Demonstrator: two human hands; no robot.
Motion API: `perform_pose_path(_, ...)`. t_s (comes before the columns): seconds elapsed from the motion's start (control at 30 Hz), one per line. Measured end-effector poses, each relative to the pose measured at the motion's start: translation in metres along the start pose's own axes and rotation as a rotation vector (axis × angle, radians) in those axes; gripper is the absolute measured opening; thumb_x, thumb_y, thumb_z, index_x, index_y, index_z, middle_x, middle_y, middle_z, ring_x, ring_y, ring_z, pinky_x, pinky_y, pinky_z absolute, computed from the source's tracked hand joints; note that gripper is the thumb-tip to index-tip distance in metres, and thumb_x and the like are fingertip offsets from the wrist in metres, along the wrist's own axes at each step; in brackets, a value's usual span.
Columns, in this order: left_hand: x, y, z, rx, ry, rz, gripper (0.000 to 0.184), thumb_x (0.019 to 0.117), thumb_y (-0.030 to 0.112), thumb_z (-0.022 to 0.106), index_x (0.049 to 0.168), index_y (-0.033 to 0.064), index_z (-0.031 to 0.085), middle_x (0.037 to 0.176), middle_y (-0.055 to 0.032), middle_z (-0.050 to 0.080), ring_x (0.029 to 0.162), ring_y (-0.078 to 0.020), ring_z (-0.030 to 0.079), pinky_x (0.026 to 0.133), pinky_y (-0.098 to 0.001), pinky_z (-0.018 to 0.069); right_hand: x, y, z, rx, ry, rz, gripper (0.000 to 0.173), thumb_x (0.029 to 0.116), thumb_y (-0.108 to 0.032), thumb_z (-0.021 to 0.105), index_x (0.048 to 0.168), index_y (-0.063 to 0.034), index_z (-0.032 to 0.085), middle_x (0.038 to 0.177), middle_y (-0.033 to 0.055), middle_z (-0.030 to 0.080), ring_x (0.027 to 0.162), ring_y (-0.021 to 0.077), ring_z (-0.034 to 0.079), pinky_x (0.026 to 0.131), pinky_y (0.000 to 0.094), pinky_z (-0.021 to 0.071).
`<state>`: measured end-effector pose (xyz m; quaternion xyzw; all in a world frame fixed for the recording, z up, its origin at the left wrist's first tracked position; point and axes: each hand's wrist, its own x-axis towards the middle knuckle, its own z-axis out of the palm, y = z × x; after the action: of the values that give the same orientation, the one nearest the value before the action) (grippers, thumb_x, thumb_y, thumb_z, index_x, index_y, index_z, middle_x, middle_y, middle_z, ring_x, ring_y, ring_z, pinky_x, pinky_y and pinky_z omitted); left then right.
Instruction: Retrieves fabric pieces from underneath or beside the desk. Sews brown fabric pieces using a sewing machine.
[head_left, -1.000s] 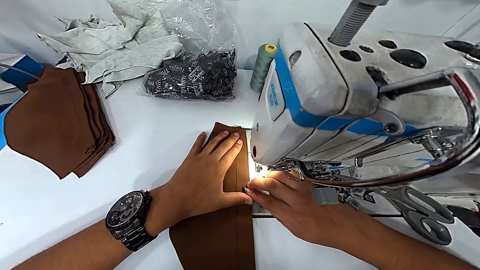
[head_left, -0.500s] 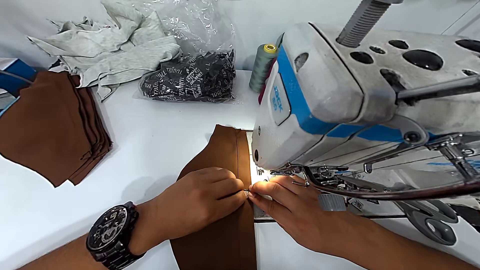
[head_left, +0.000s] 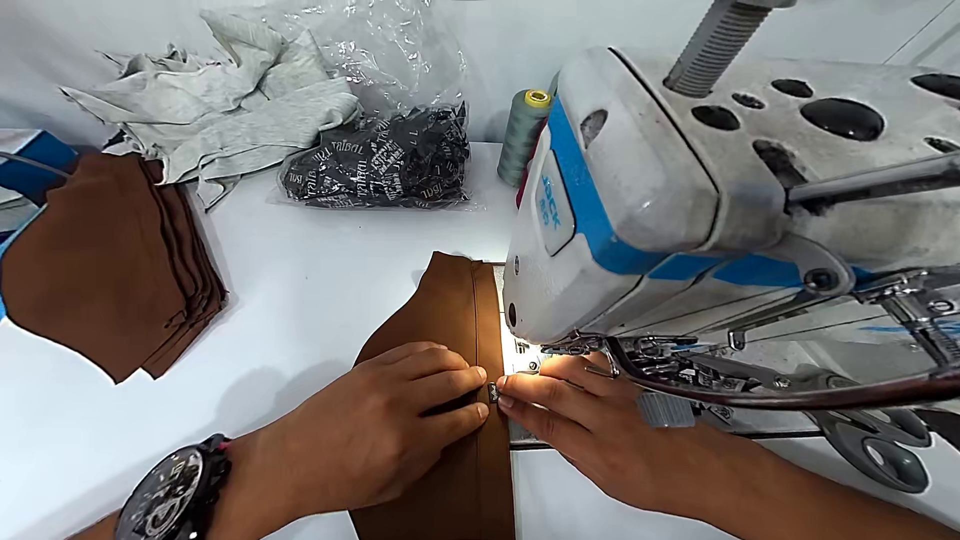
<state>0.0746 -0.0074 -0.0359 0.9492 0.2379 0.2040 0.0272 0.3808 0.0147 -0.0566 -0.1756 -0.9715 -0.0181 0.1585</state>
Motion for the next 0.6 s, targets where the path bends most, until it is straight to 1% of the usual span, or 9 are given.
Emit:
perform_pose_path(0.07,-0.0011,0.0008,-0.0015,0.006,-0.020,-0.001,0.036,0.1002,0.015,0.046,0.123,0.0203,0.074,0.130,-0.0031,0.069,0.126,-0.0203,0.060,0.109,-0.0360,0.0478,-0.0002,-0.0002,0.0022,-0.001,0.015,0.002,0.037,0.1069,-0.017,0.046,0.142,-0.0210,0.057,0.146,-0.0042,0.058,0.122,0.0180,0.057,0.098,0.0348,0.0470)
perform_pose_path(0.17,-0.0013,0.0013,-0.0006,-0.005,-0.026,-0.005,0.036,0.1004,0.017,0.046,0.123,0.0199,0.074,0.132,-0.0035,0.068,0.127,-0.0205,0.060,0.107,-0.0349,0.0485,0.0006,-0.0008,0.0007,0.000,0.001,0.005,0.038,0.1072,-0.017,0.046,0.143,-0.0207,0.057,0.145,-0.0032,0.058,0.122,0.0184,0.057,0.098,0.0351,0.0472)
perform_pose_path(0.23,-0.0016,0.0013,-0.0008,-0.008,-0.030,-0.009,0.037,0.1006,0.018,0.046,0.124,0.0201,0.074,0.133,-0.0037,0.067,0.128,-0.0203,0.059,0.108,-0.0345,0.0485,0.0013,-0.0009,0.0007,-0.006,0.008,0.000,0.037,0.1068,-0.016,0.046,0.142,-0.0202,0.057,0.144,-0.0027,0.059,0.120,0.0188,0.058,0.096,0.0346,0.0481)
perform_pose_path(0.37,-0.0010,0.0022,0.0006,-0.010,-0.014,-0.015,0.037,0.1003,0.019,0.045,0.124,0.0174,0.073,0.132,-0.0033,0.068,0.127,-0.0186,0.060,0.106,-0.0330,0.0498,0.0037,-0.0030,-0.0018,0.003,-0.001,0.006,0.038,0.1065,-0.016,0.046,0.142,-0.0189,0.057,0.142,-0.0021,0.060,0.119,0.0188,0.058,0.096,0.0339,0.0475)
perform_pose_path(0.43,-0.0004,0.0018,0.0007,-0.011,-0.020,-0.018,0.038,0.1023,0.020,0.043,0.128,0.0154,0.071,0.132,-0.0019,0.068,0.127,-0.0170,0.060,0.109,-0.0312,0.0474,0.0042,-0.0038,-0.0018,0.000,0.008,0.008,0.038,0.1060,-0.015,0.046,0.142,-0.0186,0.058,0.141,-0.0017,0.060,0.118,0.0186,0.059,0.096,0.0338,0.0480)
perform_pose_path(0.5,-0.0006,0.0011,0.0005,0.003,-0.034,-0.014,0.038,0.1034,0.020,0.043,0.128,0.0157,0.071,0.133,-0.0016,0.068,0.127,-0.0172,0.060,0.110,-0.0319,0.0463,0.0040,-0.0039,-0.0009,0.003,0.020,0.007,0.037,0.1064,-0.015,0.046,0.141,-0.0182,0.059,0.141,-0.0013,0.061,0.119,0.0189,0.059,0.096,0.0343,0.0480)
perform_pose_path(0.6,-0.0005,0.0016,-0.0008,0.021,-0.052,-0.013,0.038,0.1041,0.021,0.042,0.128,0.0174,0.071,0.134,-0.0010,0.067,0.128,-0.0173,0.059,0.112,-0.0339,0.0447,0.0036,-0.0044,-0.0022,-0.002,-0.005,0.008,0.038,0.1073,-0.017,0.045,0.143,-0.0180,0.057,0.143,-0.0006,0.059,0.120,0.0192,0.059,0.098,0.0341,0.0484)
